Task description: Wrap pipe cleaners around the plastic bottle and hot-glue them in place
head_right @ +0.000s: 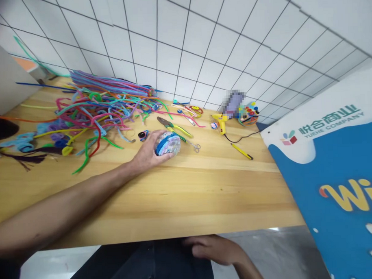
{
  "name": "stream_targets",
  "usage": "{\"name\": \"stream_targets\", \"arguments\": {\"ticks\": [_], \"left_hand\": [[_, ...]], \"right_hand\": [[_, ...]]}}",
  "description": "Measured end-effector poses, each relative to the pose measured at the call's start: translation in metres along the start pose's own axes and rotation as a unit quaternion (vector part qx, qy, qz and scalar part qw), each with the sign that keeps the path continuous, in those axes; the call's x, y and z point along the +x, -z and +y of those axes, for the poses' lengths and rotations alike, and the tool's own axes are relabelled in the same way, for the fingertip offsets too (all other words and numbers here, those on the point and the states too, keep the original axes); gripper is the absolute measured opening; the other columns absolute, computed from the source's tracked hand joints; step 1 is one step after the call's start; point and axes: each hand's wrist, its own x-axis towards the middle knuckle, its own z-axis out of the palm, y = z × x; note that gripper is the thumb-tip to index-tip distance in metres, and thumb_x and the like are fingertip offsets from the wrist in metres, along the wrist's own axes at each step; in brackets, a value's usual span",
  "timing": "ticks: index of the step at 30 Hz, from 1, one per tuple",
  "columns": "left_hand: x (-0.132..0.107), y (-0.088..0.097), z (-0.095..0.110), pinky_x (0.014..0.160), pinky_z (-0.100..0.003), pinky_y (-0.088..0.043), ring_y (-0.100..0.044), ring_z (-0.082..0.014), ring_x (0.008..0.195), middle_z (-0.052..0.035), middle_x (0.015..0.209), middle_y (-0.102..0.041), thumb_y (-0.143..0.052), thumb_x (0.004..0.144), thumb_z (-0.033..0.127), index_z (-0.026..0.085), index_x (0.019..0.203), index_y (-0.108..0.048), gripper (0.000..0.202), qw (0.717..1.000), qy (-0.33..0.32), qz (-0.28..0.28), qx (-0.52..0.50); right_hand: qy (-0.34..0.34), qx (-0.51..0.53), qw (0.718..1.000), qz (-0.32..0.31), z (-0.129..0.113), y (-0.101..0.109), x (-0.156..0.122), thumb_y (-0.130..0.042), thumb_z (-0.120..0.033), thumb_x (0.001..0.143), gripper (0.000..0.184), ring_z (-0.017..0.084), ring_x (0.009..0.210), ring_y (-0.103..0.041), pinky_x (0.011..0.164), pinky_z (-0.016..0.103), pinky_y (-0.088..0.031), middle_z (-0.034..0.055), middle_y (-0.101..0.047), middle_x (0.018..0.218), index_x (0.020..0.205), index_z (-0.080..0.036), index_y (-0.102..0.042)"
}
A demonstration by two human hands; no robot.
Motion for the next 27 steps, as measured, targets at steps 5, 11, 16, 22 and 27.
{"name": "stream_targets", "arguments": {"ticks": [5, 11, 16, 22, 27], "left_hand": [[0.0, -0.002, 0.002, 0.118, -0.05, -0.051, -0.06, -0.0333, 0.136, -0.0151, 0.143, -0.06, -0.084, 0.082, 0.041, 0.019, 0.147, -0.047, 0.078, 1.0, -0.004, 0.006, 0.004], [-0.002, -0.002, 0.003, 0.117, -0.049, -0.052, -0.06, -0.0323, 0.135, -0.0147, 0.142, -0.06, -0.085, 0.082, 0.04, 0.02, 0.147, -0.047, 0.078, 1.0, -0.02, 0.005, 0.002], [-0.003, 0.0, 0.004, 0.118, -0.051, -0.051, -0.058, -0.0331, 0.137, -0.0153, 0.144, -0.058, -0.085, 0.083, 0.038, 0.02, 0.149, -0.045, 0.079, 1.0, -0.027, 0.007, 0.013], [-0.007, 0.004, 0.005, 0.119, -0.053, -0.05, -0.054, -0.0349, 0.143, -0.016, 0.15, -0.053, -0.084, 0.084, 0.039, 0.025, 0.156, -0.039, 0.086, 0.999, -0.027, -0.019, -0.017], [-0.012, 0.005, 0.007, 0.117, -0.056, -0.051, -0.051, -0.0381, 0.146, -0.0187, 0.153, -0.051, -0.085, 0.085, 0.045, 0.027, 0.16, -0.034, 0.093, 0.999, 0.021, -0.037, -0.019]], "right_hand": [[0.06, 0.007, 0.998, 0.026, -0.056, 0.029, -0.045, -0.061, -0.074, 0.095, 0.065, 0.028, 0.112, -0.077, 0.103, 0.041, -0.057, 0.0134, -0.081, 0.12, 0.132, -0.023, -0.076], [0.12, -0.043, 0.896, 0.426, -0.087, 0.107, 0.029, -0.068, -0.055, 0.098, 0.036, 0.021, 0.094, -0.075, 0.089, 0.035, -0.058, 0.0053, -0.081, 0.097, 0.112, -0.024, -0.078], [0.189, -0.147, 0.798, 0.553, -0.057, 0.156, 0.109, -0.064, -0.046, 0.098, 0.029, 0.018, 0.074, -0.07, 0.074, 0.031, -0.057, 0.0028, -0.079, 0.084, 0.101, -0.021, -0.077], [0.267, -0.315, 0.719, 0.56, -0.023, 0.152, 0.127, -0.061, -0.024, 0.103, 0.015, 0.017, 0.076, -0.073, 0.073, 0.03, -0.058, 0.0053, -0.08, 0.089, 0.109, -0.021, -0.074], [0.307, -0.335, 0.748, 0.485, -0.022, 0.143, 0.127, -0.063, -0.016, 0.102, 0.019, 0.018, 0.075, -0.074, 0.07, 0.03, -0.06, 0.0046, -0.079, 0.088, 0.119, -0.021, -0.068]]}}
